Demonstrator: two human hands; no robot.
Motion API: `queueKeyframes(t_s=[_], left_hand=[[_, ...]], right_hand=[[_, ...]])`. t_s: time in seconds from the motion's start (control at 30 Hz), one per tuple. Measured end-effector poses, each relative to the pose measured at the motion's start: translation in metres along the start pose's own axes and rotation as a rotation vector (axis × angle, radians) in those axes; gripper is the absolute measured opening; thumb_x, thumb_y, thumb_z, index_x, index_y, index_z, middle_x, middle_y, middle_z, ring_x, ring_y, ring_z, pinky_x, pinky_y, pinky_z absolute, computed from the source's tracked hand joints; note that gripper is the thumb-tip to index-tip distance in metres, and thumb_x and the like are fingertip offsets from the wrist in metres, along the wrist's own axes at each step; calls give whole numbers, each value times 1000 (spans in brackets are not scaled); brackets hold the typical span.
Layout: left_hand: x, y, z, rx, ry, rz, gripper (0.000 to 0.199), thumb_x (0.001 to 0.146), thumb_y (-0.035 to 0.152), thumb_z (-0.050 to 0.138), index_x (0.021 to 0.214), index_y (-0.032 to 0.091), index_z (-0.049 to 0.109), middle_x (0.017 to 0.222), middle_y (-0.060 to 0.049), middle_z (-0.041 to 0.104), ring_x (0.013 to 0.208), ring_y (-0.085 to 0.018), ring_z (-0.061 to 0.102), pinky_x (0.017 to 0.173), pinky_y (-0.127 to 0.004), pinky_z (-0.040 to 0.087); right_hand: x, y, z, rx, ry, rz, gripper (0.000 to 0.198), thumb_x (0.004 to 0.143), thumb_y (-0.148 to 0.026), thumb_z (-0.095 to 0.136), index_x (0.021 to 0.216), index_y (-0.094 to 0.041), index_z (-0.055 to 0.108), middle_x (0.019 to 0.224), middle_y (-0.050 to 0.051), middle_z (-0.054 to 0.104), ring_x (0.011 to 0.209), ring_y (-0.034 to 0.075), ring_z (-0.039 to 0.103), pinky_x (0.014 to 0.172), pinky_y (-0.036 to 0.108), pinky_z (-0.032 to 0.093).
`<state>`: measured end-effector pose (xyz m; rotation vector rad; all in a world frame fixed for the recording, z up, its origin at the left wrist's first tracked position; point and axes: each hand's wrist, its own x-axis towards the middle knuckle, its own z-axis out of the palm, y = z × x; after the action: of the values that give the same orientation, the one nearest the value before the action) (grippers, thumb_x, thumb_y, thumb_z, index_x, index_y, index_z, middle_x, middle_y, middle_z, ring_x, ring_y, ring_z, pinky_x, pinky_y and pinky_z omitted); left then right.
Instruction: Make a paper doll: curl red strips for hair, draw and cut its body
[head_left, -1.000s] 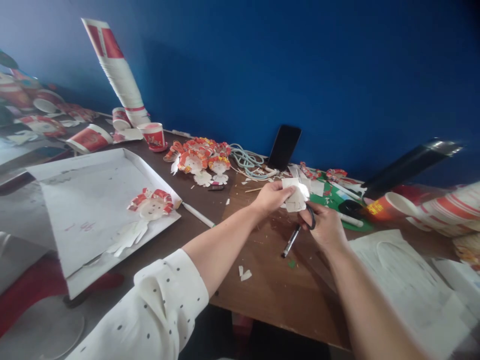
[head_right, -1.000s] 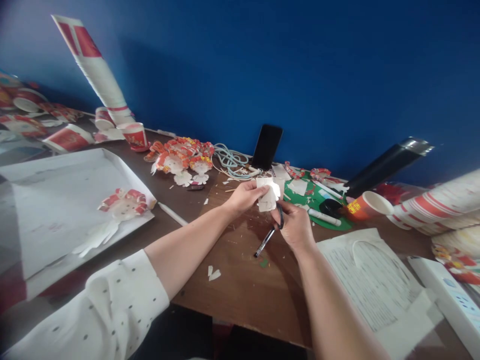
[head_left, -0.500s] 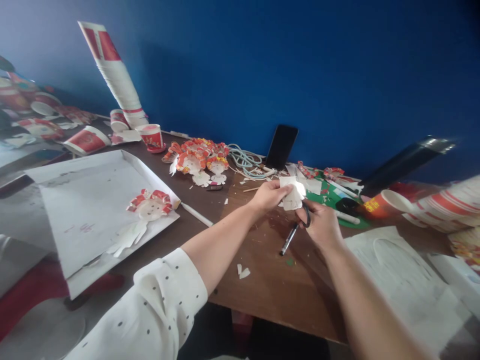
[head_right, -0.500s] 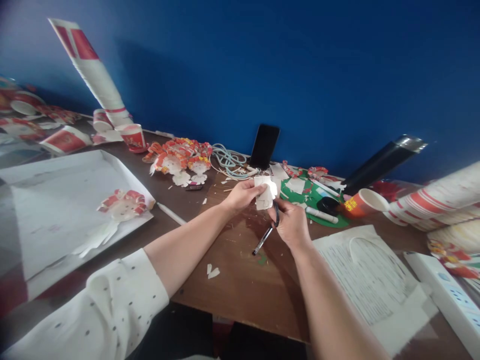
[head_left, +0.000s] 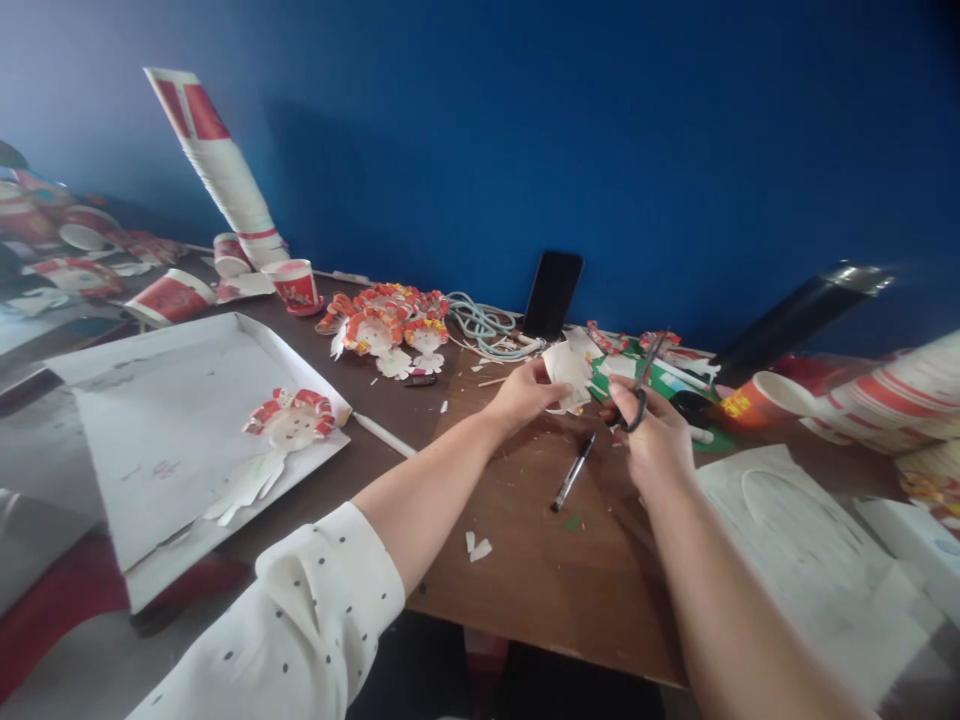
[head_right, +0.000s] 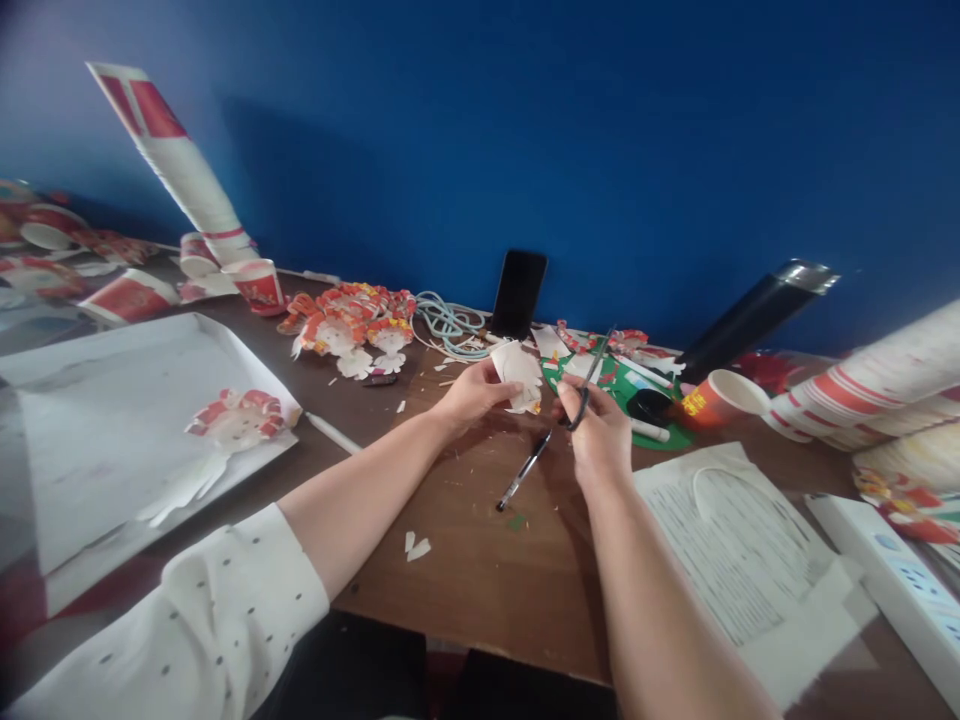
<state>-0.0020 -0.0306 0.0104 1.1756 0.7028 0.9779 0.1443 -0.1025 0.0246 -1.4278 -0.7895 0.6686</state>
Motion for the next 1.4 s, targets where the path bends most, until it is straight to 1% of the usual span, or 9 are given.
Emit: queueKeyframes(t_s=[0.1,0.3,0.5,0.63,0.77,0.9,0.97,1.13,1.4], left_hand=[[0,-4,-3,47,-12,-12,23,71,17,72,91,12,62,80,-3,66,67,-10,60,67,-24,48],[-4,-3,-6,79,-20,-51,20,71,22,69,86,12,62,64,2,59,53,-6,51,55,-19,38],[-5,-2,-4,-23,-43,-65,22,68,23,70,86,12,63,69,0,62,59,-7,54,59,-21,41],[-5,3,-2,-133,32,18,29,70,34,75,85,13,62,68,2,59,57,-4,49,57,-18,38],[-11,5,9,-218,59,-6,42,68,45,79,92,16,61,77,1,62,62,-5,55,61,-18,43],[-21,2,24,-175,-40,-113,46,65,42,82,96,16,60,78,-1,62,61,-9,58,53,-20,44],[-23,0,25,-166,7,-151,45,65,44,81,92,16,59,78,-1,61,57,-9,56,48,-20,42],[-18,-2,18,-140,89,-117,36,68,41,80,80,14,59,66,1,56,51,-6,49,46,-19,41],[-20,2,20,-132,58,-103,30,71,37,78,76,15,58,61,2,56,49,-6,48,44,-19,39]], right_hand=[[4,3,-2,53,-3,-7,53,60,-43,81,106,-20,70,73,0,66,61,14,60,39,19,30],[4,-2,-5,105,-32,-37,52,60,-36,80,108,-22,68,72,-3,59,54,8,48,41,20,29],[5,0,-7,62,-100,-46,44,61,-35,76,102,-20,69,65,-4,57,54,9,47,46,22,33],[1,-1,-1,86,-70,-9,42,59,-32,77,98,-18,69,65,-3,59,57,10,50,50,23,36],[-6,-4,10,220,-16,-9,40,58,-27,76,95,-18,67,68,-3,63,61,10,56,55,23,42],[-12,-1,17,297,-12,10,44,60,-28,76,101,-20,64,67,-4,61,58,11,56,55,24,45],[-14,2,19,325,-72,38,47,59,-30,78,103,-21,63,69,-4,63,57,11,57,53,24,45],[-15,7,21,351,-149,33,46,58,-31,81,100,-22,65,73,-4,64,62,11,58,55,24,44],[-11,7,17,358,-152,53,46,57,-30,83,99,-24,67,72,-5,63,60,10,54,53,23,41]])
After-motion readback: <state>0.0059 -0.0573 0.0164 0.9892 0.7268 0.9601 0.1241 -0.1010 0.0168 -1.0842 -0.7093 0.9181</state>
